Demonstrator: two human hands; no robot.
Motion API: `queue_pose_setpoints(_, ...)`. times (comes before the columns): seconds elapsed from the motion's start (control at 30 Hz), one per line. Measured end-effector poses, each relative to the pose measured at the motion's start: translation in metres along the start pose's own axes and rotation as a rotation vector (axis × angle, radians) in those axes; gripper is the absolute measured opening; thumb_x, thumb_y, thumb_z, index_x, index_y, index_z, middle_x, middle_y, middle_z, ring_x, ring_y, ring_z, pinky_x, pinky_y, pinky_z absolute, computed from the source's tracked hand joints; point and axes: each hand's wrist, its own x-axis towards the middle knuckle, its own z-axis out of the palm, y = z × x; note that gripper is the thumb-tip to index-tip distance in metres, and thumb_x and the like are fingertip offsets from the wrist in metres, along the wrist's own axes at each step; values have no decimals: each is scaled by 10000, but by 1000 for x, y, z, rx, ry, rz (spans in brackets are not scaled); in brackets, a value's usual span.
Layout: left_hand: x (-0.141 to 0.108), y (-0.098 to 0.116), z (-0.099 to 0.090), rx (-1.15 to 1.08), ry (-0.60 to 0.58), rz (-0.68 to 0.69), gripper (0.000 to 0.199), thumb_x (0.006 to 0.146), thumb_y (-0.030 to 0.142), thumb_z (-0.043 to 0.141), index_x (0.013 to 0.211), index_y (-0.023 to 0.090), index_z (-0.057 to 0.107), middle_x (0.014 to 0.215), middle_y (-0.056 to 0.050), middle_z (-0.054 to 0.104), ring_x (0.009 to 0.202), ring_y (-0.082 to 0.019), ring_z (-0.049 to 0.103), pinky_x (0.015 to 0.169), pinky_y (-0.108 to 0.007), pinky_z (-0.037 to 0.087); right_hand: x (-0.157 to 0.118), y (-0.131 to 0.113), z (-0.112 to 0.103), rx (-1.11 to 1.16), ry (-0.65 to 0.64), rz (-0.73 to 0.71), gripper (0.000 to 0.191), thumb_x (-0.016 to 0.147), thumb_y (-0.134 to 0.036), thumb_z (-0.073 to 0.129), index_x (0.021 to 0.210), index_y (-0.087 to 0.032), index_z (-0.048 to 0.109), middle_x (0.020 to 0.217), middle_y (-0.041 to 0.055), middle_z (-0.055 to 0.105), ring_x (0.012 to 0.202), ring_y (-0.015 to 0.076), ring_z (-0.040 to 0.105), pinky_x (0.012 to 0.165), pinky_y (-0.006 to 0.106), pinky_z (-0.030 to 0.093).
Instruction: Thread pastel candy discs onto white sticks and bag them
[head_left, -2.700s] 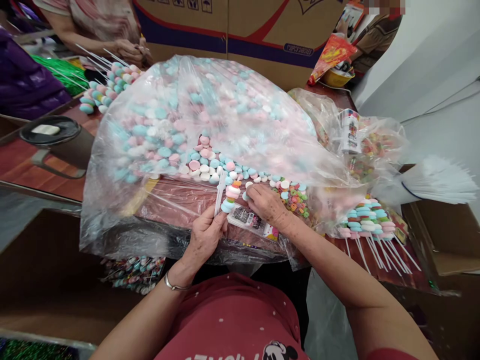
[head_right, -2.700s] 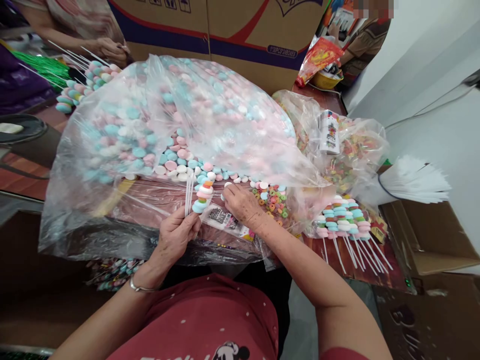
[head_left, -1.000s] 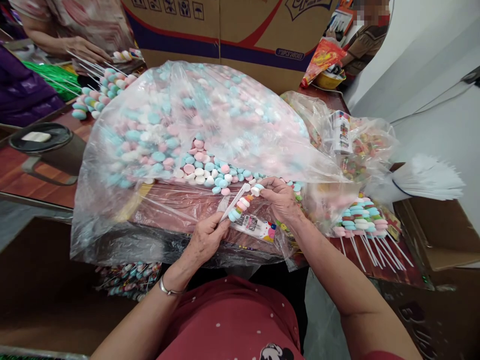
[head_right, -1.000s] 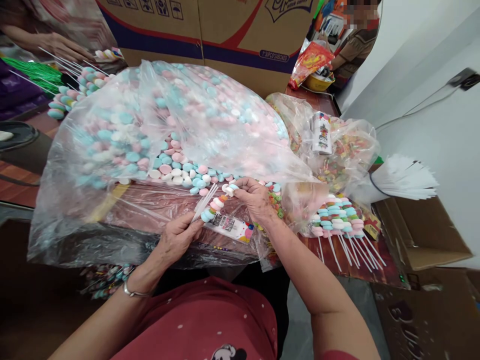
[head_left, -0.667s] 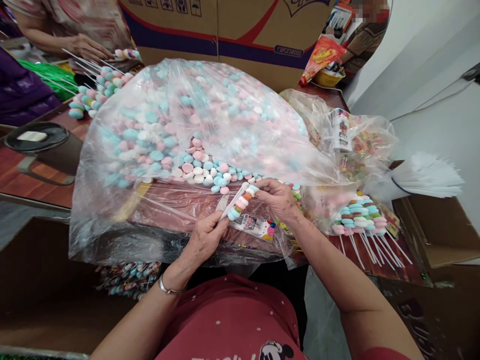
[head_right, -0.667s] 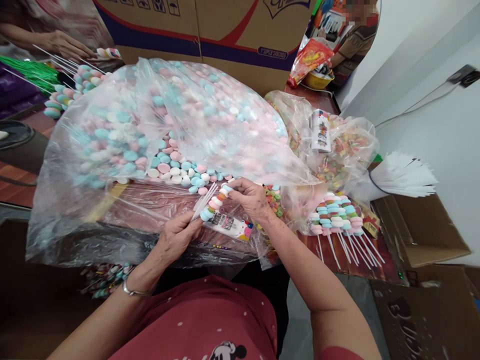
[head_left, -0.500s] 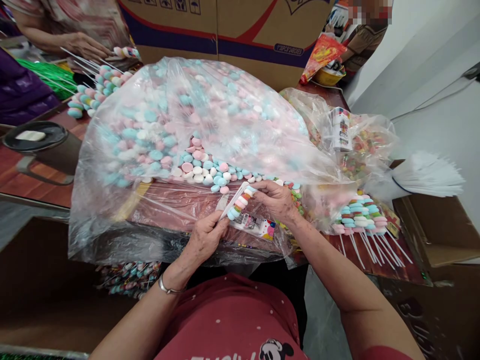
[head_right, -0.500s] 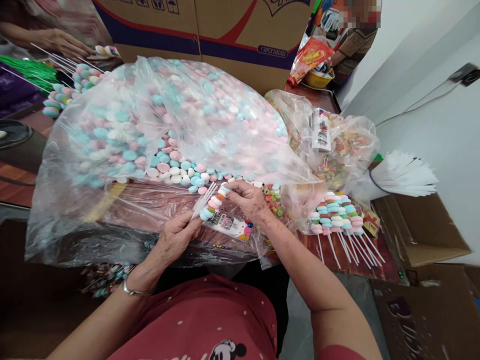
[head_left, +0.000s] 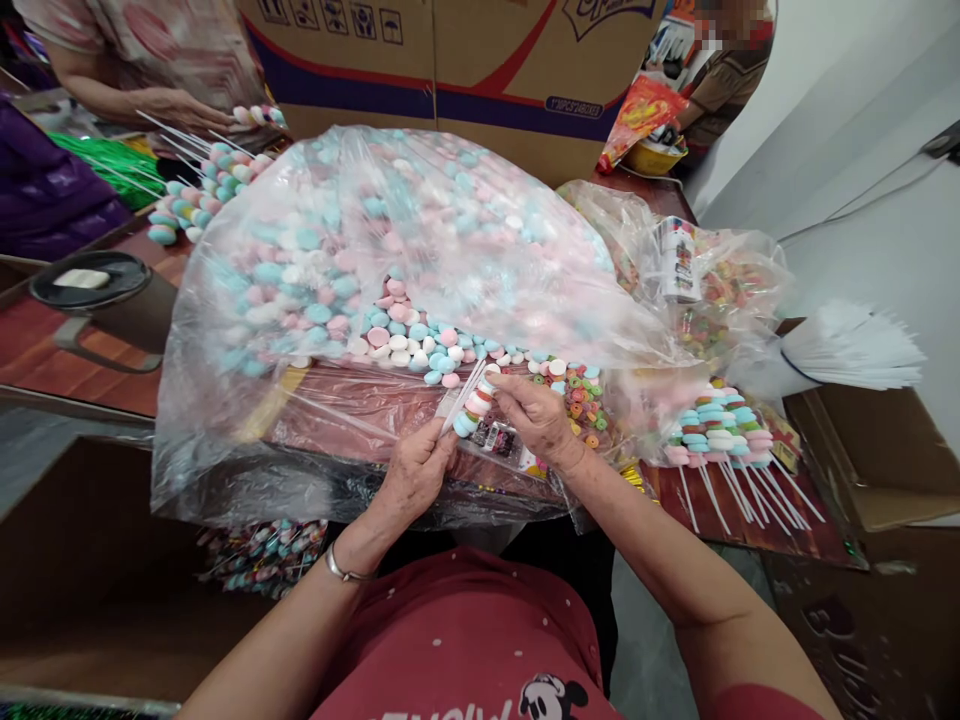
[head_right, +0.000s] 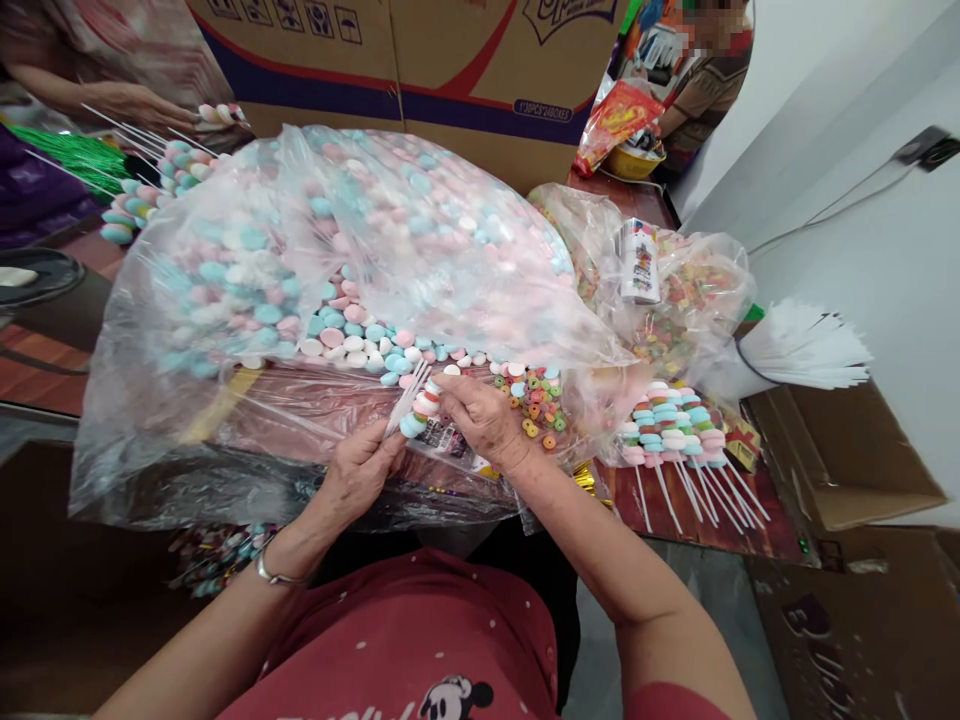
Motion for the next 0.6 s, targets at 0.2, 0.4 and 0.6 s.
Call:
queue_pose_setpoints(0.2, -4, -4, -2, -161, 23, -65, 356, 899, 431, 534, 638, 191, 498, 540, 41, 429, 499, -100, 364, 470, -221, 272, -5, -4, -1, -209, 8, -42, 354, 959, -328, 475, 1228, -208, 671, 1120, 62, 749, 982, 182, 717, 895, 311, 573)
queue_pose_setpoints(0.4, -6, -10, -4, -226, 40, -75, 361, 896, 446, 560, 654, 184, 507, 554, 38, 444, 484, -88, 349, 443, -208, 254, -16, -1, 8, -293, 20, -40, 341, 969, -334, 471, 1206, -211, 683, 1096, 56, 759, 947, 176, 730, 869, 283, 583)
queue_pose_setpoints(0.6, -5, -9, -3, -212, 19, -55, 351, 881, 412, 583, 629, 179, 512, 547, 41, 444, 468, -79, 342, 425, -200, 236, -16, -5, 6, -268, -30, -50, 355, 966, -303, 446, 1220, -195, 669, 1201, 80, 719, 1084, 207, 695, 974, 339, 550)
